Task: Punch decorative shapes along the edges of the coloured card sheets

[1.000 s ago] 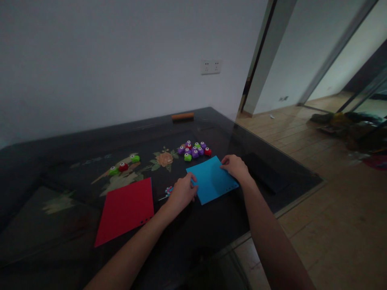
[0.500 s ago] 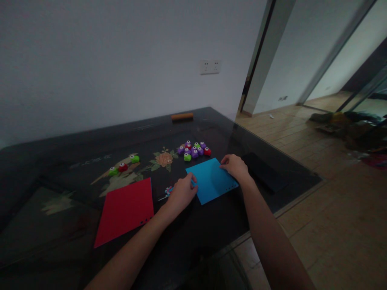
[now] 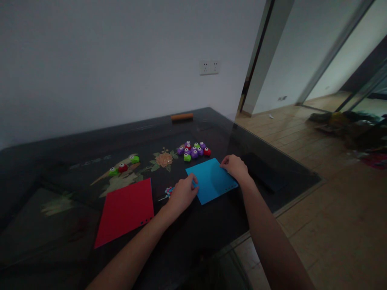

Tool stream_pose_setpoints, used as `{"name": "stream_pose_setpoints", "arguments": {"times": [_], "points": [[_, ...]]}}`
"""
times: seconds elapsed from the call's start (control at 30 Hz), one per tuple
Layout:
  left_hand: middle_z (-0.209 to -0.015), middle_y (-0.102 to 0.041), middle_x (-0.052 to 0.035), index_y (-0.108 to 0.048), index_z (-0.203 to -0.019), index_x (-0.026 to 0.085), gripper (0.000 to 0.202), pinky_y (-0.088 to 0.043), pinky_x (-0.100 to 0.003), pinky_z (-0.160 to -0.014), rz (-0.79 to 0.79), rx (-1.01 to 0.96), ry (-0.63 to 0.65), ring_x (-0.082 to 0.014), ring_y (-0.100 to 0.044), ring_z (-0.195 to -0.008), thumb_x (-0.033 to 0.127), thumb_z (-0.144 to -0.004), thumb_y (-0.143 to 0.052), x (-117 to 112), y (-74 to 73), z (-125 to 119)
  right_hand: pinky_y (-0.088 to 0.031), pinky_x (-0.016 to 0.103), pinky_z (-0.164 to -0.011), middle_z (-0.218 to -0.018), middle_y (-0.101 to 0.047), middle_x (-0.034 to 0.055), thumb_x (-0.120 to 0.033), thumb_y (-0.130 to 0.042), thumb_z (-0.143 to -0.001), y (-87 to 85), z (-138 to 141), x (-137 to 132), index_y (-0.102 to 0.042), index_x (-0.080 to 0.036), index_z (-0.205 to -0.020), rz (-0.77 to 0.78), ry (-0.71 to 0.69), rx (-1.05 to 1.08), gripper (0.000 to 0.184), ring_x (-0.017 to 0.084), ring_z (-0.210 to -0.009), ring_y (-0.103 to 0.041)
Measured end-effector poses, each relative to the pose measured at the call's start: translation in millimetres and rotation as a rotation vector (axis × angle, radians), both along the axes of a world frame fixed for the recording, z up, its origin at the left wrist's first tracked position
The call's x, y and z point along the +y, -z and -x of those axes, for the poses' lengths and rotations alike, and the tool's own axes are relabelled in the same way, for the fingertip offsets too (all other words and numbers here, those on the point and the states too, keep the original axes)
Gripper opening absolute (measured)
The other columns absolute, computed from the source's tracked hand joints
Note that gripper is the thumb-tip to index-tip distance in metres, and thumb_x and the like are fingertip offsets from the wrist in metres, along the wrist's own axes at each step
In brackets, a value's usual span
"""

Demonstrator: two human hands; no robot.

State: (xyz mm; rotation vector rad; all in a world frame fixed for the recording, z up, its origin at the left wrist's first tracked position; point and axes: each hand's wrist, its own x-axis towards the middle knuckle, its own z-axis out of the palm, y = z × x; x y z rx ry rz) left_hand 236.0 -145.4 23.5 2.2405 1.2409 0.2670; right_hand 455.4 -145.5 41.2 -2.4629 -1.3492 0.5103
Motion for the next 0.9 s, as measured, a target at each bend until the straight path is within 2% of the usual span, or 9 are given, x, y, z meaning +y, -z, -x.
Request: {"name": "stream_pose_setpoints", "arguments": {"times": [0.53,0.7,0.8,0.9], "points": [[-0.072,-0.064,-0.0004,-0.053,-0.093,0.022,0.013,-0.038,-0.024,-0.057,-0.024,-0.01,0.024,-0.0168,-0.061,-0.068,0.019,-0.08,-0.053,-0.8,4.2,0.1,-0.046,0.033,-0.072,-0.093,-0.067,0.0062,-0.022,-0.065,-0.072,1.8,-1.4,-0.2,-0.068,-0.024,-0.084,-0.002,-0.002,-0.002,0.012,0.023,-0.089,-0.063],[-0.072,-0.064,0.0,-0.052,-0.094,0.022,0.014,-0.04,-0.025,-0.058,-0.039,-0.061,0.015,-0.0165,-0.061,-0.067,0.021,-0.08,-0.052,-0.9,-6.3,3.3,-0.046,0.032,-0.07,-0.091,-0.068,0.0061,-0.025,-0.063,-0.073,0.1,-1.1,-1.7,-0.068,-0.023,-0.083,-0.013,-0.005,-0.016,0.011,0.023,-0.086,-0.064],[-0.069,-0.062,0.0013,-0.051,-0.092,0.022,0.011,-0.04,-0.024,-0.056,-0.042,-0.163,-0.007,-0.0154,-0.06,-0.064,0.025,-0.082,-0.05,2.0,-20.5,18.2,-0.045,0.032,-0.068,-0.091,-0.068,0.0063,-0.027,-0.062,-0.074,-0.3,-0.5,-1.8,-0.068,-0.023,-0.082,-0.023,-0.005,-0.036,0.011,0.023,-0.085,-0.064],[-0.068,-0.059,0.0021,-0.049,-0.09,0.022,0.009,-0.042,-0.024,-0.055,-0.066,-0.255,-0.074,-0.014,-0.058,-0.061,0.028,-0.083,-0.046,9.3,-29.0,53.1,-0.045,0.031,-0.067,-0.089,-0.068,0.0067,-0.028,-0.062,-0.075,-0.1,0.2,-1.2,-0.068,-0.023,-0.083,-0.031,-0.012,-0.041,0.011,0.023,-0.085,-0.064]]}}
